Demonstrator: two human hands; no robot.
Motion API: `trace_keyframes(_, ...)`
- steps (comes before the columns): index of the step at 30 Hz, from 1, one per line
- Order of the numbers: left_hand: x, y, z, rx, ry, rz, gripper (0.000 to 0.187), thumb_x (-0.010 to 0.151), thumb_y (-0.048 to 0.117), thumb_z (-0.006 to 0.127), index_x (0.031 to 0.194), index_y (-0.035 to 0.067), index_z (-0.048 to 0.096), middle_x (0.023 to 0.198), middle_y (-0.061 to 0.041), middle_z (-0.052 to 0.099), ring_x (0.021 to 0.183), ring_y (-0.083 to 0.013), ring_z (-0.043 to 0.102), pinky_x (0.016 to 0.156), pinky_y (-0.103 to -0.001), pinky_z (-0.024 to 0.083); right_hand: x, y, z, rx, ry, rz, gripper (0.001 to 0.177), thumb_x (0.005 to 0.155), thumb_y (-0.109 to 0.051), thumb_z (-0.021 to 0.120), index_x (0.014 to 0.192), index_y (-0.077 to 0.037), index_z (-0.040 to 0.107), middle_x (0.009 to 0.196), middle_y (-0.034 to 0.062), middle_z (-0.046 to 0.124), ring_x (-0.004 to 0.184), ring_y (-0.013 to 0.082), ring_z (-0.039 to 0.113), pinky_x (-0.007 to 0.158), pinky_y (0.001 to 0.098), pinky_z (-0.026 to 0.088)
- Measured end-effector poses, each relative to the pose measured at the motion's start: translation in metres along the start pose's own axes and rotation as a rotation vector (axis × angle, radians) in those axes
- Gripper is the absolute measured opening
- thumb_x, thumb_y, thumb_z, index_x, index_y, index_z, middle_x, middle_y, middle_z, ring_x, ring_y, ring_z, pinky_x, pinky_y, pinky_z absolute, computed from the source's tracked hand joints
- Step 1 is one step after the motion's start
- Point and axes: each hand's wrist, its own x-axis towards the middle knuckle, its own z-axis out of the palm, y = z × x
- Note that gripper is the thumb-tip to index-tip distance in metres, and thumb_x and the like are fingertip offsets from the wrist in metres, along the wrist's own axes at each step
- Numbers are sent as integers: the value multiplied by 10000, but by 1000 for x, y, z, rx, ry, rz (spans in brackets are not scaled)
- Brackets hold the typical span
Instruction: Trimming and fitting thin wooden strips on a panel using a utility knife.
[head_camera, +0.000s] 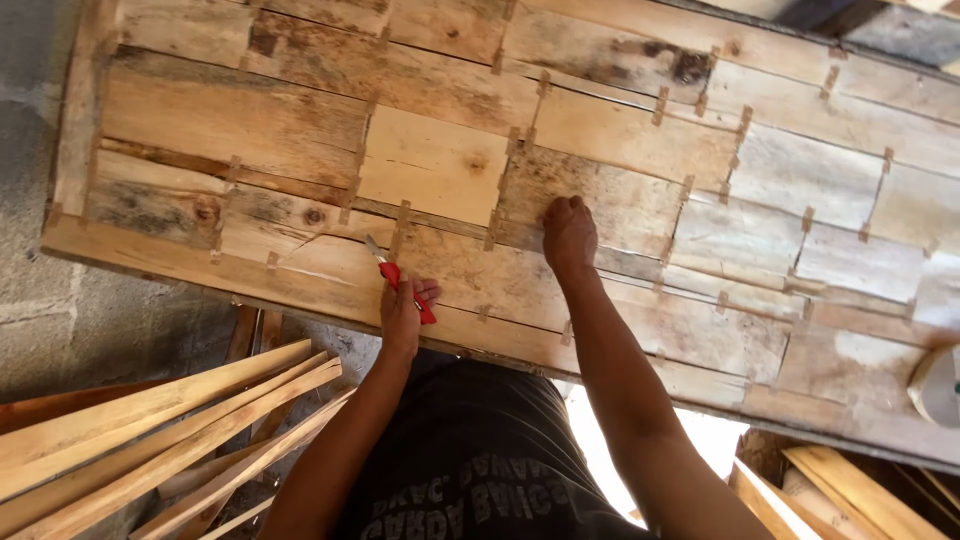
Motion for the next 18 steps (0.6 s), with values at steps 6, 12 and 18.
trace_keyframes(6, 4, 2, 2, 51, -5, 26, 403, 1088, 468, 444, 981, 87, 525, 974, -159, 720, 869, -270, 750, 768, -367, 598, -3, 9, 17, -48, 41, -75, 106, 952, -107, 630, 1014, -30, 594, 1053, 219, 602, 1020, 417, 601, 875, 504, 501)
trace_keyframes(12, 9, -6, -2, 52, -20, 39, 402, 1082, 476, 444, 997, 93, 529, 972, -157, 719, 857, -269, 744, 770, -371, 599, 5, 65, 9, 157, 97, 232, 82, 1080, -127, 558, 1084, -48, 578, 915, 230, 654, 906, 441, 639, 770, 549, 491)
trace_keyframes(18, 6, -5, 0, 65, -30, 88, 385, 1089, 460, 449, 1013, 89, 511, 961, -148, 710, 833, -258, 734, 758, -360, 603, -9, 187, -77, 8, 431, 527, 66, 973, -63, 645, 953, -44, 705, 956, 176, 742, 873, 311, 713, 779, 430, 567)
